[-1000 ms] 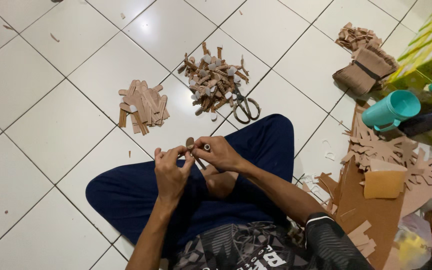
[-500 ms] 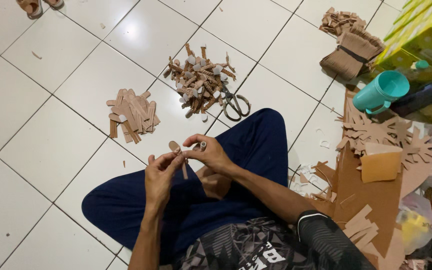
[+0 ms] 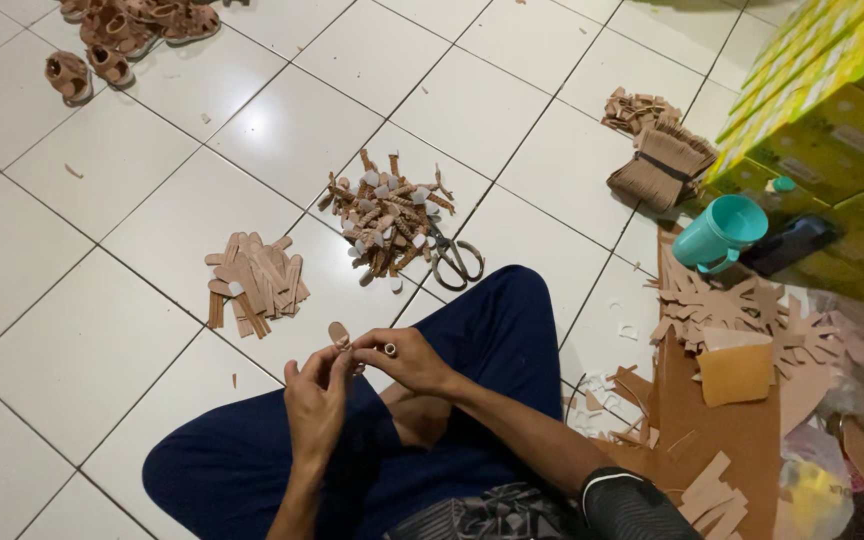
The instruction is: The person sits on the floor and repeatedly wraps a thin strip of material around a cylindrical core to form a spiral shape. They pick up new strips from a pile, wrap them around the core, and place the finished spirals into a growing pile.
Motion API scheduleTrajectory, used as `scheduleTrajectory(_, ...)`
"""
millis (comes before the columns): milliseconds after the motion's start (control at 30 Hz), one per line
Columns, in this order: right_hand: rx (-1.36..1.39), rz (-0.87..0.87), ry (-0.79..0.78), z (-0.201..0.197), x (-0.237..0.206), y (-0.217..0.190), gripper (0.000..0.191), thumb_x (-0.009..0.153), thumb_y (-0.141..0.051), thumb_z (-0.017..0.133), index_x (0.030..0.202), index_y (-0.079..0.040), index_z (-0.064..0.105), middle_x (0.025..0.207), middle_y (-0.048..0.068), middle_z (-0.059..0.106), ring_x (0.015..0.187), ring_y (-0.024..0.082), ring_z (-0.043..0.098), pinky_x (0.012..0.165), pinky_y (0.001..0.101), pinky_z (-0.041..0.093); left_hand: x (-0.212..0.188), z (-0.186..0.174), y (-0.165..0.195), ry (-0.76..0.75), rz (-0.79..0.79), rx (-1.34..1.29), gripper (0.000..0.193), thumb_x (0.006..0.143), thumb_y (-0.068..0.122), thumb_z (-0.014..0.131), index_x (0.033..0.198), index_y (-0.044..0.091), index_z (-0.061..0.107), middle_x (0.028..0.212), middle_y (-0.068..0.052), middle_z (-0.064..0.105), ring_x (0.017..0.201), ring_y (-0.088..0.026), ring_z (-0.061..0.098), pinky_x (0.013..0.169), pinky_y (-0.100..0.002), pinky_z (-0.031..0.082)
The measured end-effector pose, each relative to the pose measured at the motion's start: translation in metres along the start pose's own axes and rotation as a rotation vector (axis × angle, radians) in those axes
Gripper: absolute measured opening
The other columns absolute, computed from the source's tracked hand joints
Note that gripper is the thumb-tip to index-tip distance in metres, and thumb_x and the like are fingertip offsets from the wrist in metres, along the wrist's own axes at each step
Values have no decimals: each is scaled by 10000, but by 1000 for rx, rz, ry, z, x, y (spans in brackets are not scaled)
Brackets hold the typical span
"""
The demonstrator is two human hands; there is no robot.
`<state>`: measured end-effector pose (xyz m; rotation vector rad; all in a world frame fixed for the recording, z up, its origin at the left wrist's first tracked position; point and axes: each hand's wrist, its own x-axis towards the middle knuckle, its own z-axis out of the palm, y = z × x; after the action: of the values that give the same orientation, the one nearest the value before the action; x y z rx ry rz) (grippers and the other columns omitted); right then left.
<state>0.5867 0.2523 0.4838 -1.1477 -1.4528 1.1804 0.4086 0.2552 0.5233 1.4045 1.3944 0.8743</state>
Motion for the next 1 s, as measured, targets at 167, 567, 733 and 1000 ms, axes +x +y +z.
scheduleTrajectory(167, -438, -367, 46, -7, -3, -5, 164, 986, -122, 696, 1102, -9, 723, 964, 126, 730, 825, 219, 722, 705, 288, 586, 3, -5, -5, -35, 187, 276, 194, 962, 197, 636, 1035, 50, 739, 761, -62, 812, 697, -159, 768, 1197, -466, 231)
scheduleTrajectory(567, -229, -107, 22, -12, 9, -12, 219, 933, -209, 740, 1048, -24, 753, 874, 69, 767, 746, 117, 705, 684, 264, 568, 3, -9, 11, -41, 211, 261, 194, 924, 187, 674, 980, 29, 772, 755, -66, 815, 665, -174, 755, 1107, -482, 261)
scheduleTrajectory(733, -280, -79, 16, -3, 8, -5, 197, 926, -197, 737, 1031, -31, 753, 855, 64, 765, 705, 130, 689, 655, 282, 559, 13, -26, -3, -67, 159, 130, 241, 912, 230, 738, 952, -8, 757, 769, -102, 784, 688, -114, 744, 622, -244, 559)
scheduleTrajectory(1000, -434, -286, 246, 26, -7, -1, 134, 959, -117, 732, 1002, 8, 715, 904, 130, 730, 735, 184, 716, 644, 266, 553, 14, -18, -55, -277, -144, -499, 232, 955, 255, 701, 1004, 32, 742, 811, 40, 704, 744, -30, 624, 804, -134, 463)
